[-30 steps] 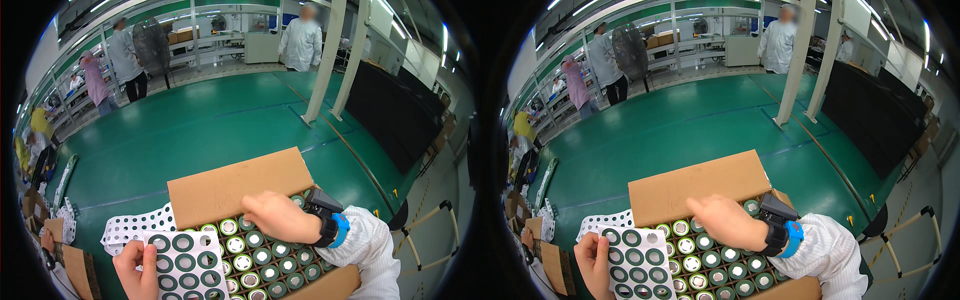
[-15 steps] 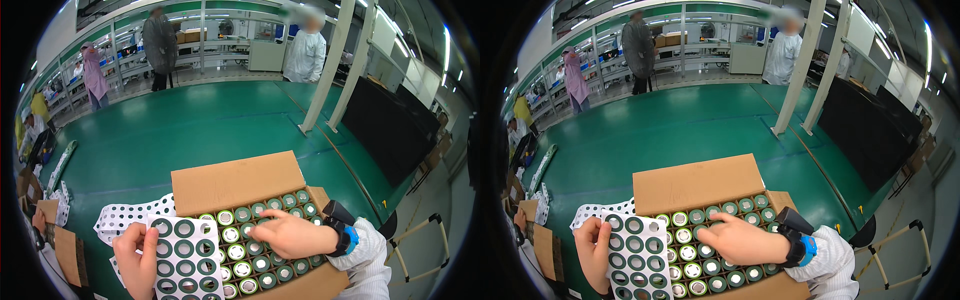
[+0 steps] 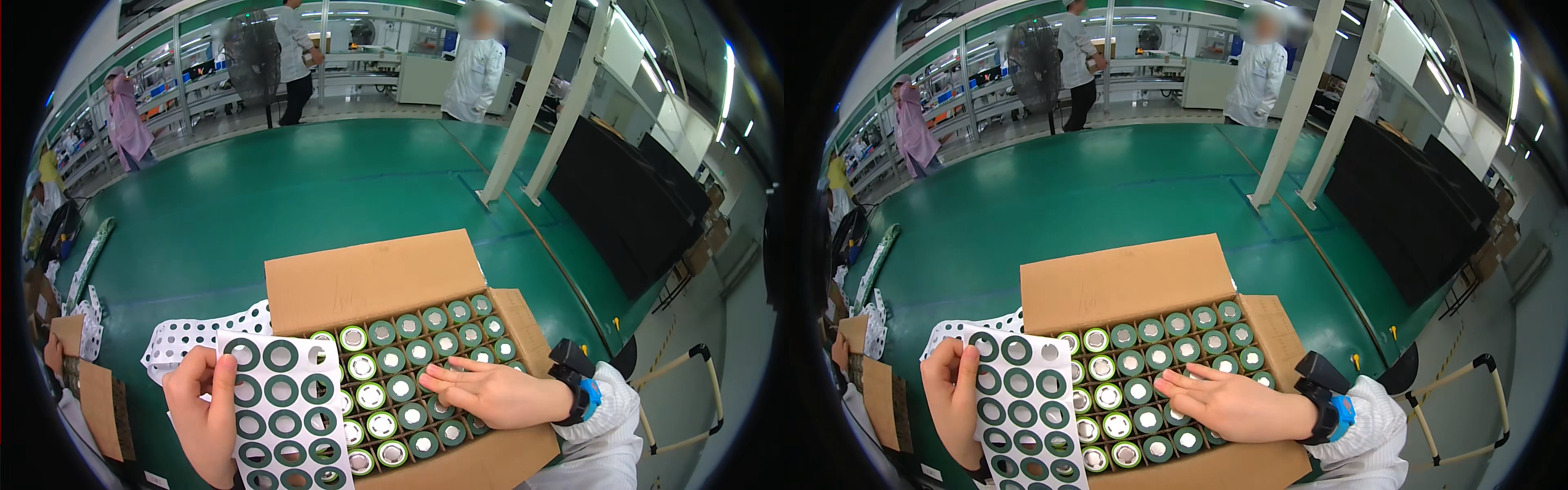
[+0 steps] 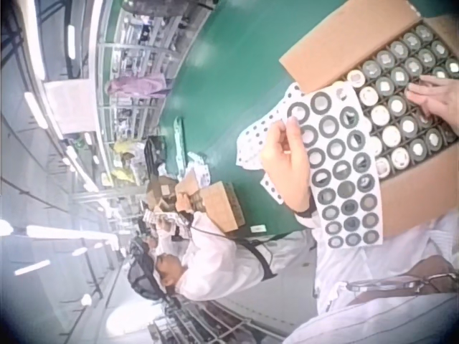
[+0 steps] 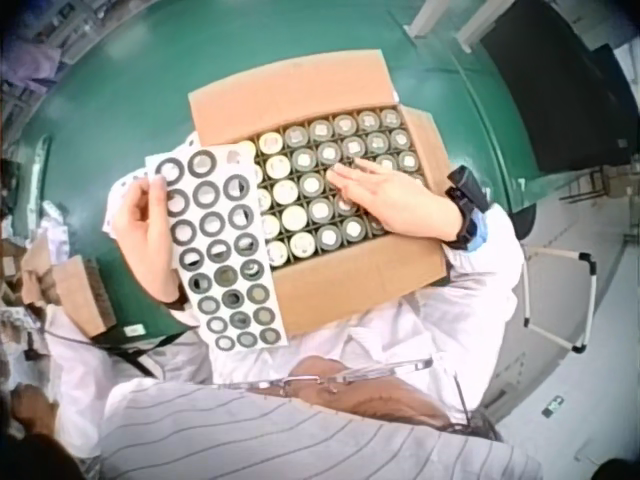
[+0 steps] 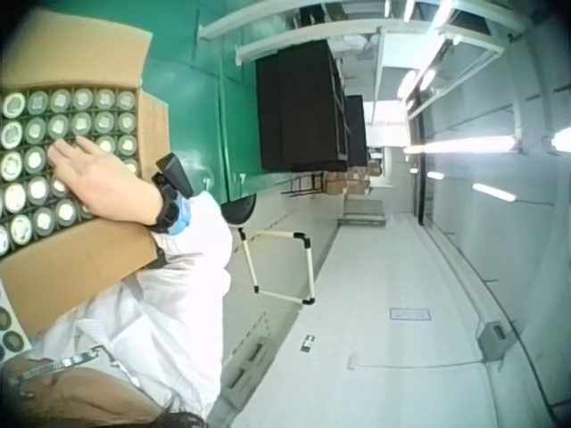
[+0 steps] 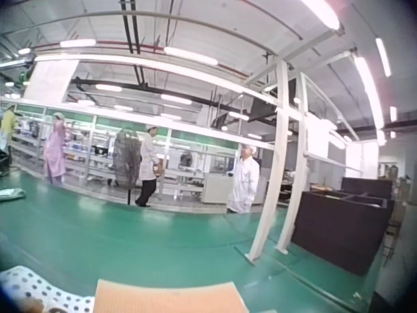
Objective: Applying circular insulating adhesive rings to the tops of battery cells in a factory assembly line.
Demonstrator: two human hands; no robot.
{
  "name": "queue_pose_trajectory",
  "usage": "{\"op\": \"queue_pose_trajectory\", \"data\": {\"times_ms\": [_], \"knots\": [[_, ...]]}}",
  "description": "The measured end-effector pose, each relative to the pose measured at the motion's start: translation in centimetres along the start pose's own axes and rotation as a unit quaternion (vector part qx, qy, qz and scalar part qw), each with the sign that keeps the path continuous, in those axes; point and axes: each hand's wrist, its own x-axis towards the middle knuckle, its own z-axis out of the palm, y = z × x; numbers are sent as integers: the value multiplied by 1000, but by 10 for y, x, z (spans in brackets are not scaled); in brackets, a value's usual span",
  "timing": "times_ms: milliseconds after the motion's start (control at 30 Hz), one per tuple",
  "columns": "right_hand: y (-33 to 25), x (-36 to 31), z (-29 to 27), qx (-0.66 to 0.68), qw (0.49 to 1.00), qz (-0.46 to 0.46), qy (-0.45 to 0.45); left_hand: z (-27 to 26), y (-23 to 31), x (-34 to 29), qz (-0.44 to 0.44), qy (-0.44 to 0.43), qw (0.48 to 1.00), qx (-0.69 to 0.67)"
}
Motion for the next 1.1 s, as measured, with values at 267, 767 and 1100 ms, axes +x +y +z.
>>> {"op": "queue_pose_trajectory", "data": {"times_ms": [267,767,1100], "knots": [[-17,20,-36,-51,989,34,-131,1,12,-2,46,-68,994,-74],[-31,98,-15,190,943,-39,271,6,12,-8,128,-131,982,-56],[-40,77,-22,112,934,-74,332,11,11,-2,107,-124,985,-45]]}}
